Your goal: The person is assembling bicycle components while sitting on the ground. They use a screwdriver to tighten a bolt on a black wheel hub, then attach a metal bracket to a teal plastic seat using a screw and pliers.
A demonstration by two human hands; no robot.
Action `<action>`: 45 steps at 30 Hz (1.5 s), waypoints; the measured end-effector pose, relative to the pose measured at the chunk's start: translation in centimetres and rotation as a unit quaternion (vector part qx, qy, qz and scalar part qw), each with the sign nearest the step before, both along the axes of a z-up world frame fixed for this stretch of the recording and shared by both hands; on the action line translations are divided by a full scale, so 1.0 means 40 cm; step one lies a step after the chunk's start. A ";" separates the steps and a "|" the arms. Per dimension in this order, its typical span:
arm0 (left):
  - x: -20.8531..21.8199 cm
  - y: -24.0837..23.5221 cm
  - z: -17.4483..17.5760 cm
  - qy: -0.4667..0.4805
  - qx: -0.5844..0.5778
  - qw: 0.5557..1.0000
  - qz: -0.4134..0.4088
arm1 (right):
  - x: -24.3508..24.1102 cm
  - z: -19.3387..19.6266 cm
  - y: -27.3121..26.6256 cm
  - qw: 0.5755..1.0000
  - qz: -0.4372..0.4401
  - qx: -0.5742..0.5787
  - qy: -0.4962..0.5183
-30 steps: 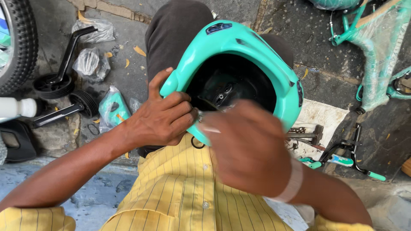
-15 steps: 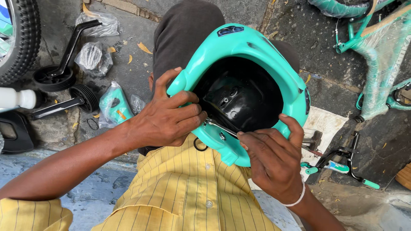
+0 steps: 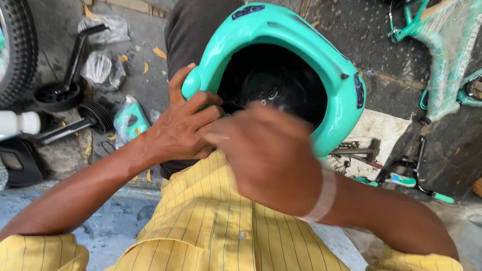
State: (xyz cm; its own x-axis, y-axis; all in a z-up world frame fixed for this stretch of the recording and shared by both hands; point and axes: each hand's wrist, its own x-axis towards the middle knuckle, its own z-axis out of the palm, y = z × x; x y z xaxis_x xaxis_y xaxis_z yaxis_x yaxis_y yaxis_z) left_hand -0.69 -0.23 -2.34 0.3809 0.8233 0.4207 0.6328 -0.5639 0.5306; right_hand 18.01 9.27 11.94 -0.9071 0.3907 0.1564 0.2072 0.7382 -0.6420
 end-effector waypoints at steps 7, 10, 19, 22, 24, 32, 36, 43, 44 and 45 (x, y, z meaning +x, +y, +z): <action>-0.005 -0.004 0.019 -0.019 -0.011 0.999 0.026 | 0.120 0.041 0.010 0.985 -0.089 0.035 -0.146; -0.003 -0.004 0.016 -0.021 -0.023 0.999 0.019 | 0.141 0.005 -0.013 0.983 -0.090 0.054 -0.153; 0.005 -0.004 0.013 -0.030 -0.021 0.999 0.016 | 0.121 -0.021 -0.035 0.985 -0.083 0.069 -0.137; 0.005 -0.004 0.015 -0.006 0.001 1.000 0.014 | 0.063 0.004 -0.029 0.989 -0.086 0.054 -0.103; 0.018 -0.001 0.016 0.034 0.040 0.999 -0.003 | 0.006 -0.003 -0.016 0.991 -0.007 0.062 -0.119; -0.006 0.004 0.039 0.012 0.042 0.998 0.039 | 0.005 0.066 0.050 0.996 -0.018 0.043 -0.071; 0.010 0.004 0.041 0.037 0.062 0.996 0.048 | 0.031 0.060 0.012 0.995 -0.057 0.051 -0.062; 0.017 0.022 0.033 0.052 0.083 0.995 0.014 | -0.023 0.008 0.017 0.987 -0.016 0.061 -0.149; 0.015 0.016 0.032 0.046 0.079 0.995 0.026 | -0.016 0.036 0.023 0.991 -0.047 0.092 -0.089; 0.012 0.012 0.029 0.040 0.074 0.996 0.038 | -0.009 0.063 0.025 0.989 -0.078 0.121 -0.028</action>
